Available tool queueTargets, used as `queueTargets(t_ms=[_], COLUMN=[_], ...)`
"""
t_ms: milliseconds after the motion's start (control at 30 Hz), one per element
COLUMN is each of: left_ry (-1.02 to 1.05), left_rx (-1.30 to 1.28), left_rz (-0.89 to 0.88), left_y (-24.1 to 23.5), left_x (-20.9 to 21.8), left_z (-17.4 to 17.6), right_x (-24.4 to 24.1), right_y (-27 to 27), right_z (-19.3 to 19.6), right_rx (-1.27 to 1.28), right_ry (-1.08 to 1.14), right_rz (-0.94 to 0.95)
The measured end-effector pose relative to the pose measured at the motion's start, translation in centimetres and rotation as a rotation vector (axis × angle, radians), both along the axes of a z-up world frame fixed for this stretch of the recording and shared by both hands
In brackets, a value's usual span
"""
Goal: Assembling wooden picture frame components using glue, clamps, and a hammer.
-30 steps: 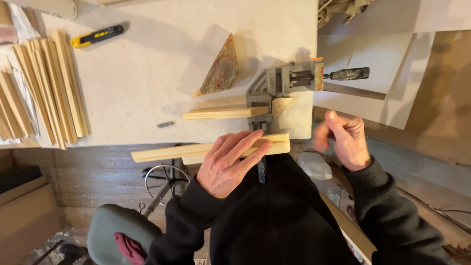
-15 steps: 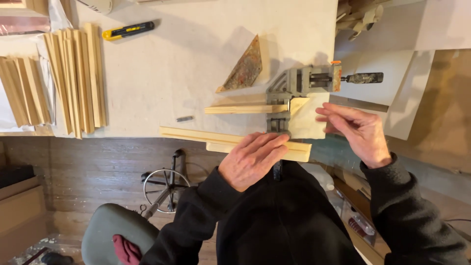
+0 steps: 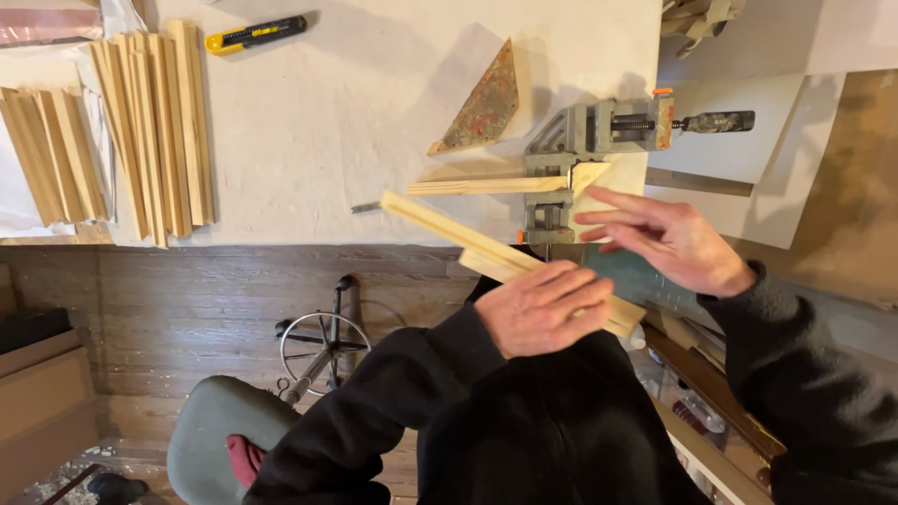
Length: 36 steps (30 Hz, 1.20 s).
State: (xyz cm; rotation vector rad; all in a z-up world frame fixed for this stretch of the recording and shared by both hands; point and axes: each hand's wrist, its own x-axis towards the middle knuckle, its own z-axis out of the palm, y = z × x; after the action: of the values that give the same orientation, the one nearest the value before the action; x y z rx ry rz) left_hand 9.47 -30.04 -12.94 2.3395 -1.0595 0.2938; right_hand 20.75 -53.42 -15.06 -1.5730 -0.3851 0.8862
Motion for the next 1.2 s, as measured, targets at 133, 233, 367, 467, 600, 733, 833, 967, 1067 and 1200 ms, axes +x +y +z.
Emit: queueTargets(t_ms=[133, 233, 367, 467, 600, 733, 833, 967, 1067, 1200], left_ry=[-0.02, 0.005, -0.093, -0.16, 0.195, 0.317, 0.419, 0.619, 0.639, 0.549], left_rx=[0.01, -0.086, -0.09, -0.076, -0.169, -0.061, -0.06, -0.102, -0.142, -0.124], left_rz=[-0.058, -0.104, -0.107, -0.091, 0.048, 0.299, 0.325, 0.396, 0.4, 0.478], left_y=[-2.4, -3.0, -1.5, 0.1, 1.8, 3.6, 4.5, 4.9, 5.1, 5.2], left_x=[-0.1, 1.1, 3.7, 5.5, 6.7, 9.5, 10.4, 10.1, 10.2, 9.4], left_z=[-2.2, -1.7, 0.1, 0.0, -5.1, -9.1, -10.6, -12.1, -12.2, -12.9], right_x=[2.7, 3.6, 5.0, 7.8, 13.2, 17.5, 18.6, 18.7, 19.3, 19.3], right_y=[3.5, 5.4, 5.6, 5.6, 4.6, 4.3, 5.4, 5.9, 5.8, 5.5], right_z=[0.0, 0.4, -0.9, -1.8, -4.4, -9.6, -11.0, -12.1, -12.7, -13.7], right_rx=[-0.121, -0.253, -0.195, -0.155, -0.379, -0.453, -0.36, -0.322, -0.301, -0.28], right_ry=[0.098, 0.181, 0.344, 0.33, -0.044, -0.265, -0.133, -0.132, -0.139, -0.137], right_rz=[0.285, 0.534, 0.555, 0.438, 0.131, 0.014, -0.102, -0.147, -0.178, -0.218])
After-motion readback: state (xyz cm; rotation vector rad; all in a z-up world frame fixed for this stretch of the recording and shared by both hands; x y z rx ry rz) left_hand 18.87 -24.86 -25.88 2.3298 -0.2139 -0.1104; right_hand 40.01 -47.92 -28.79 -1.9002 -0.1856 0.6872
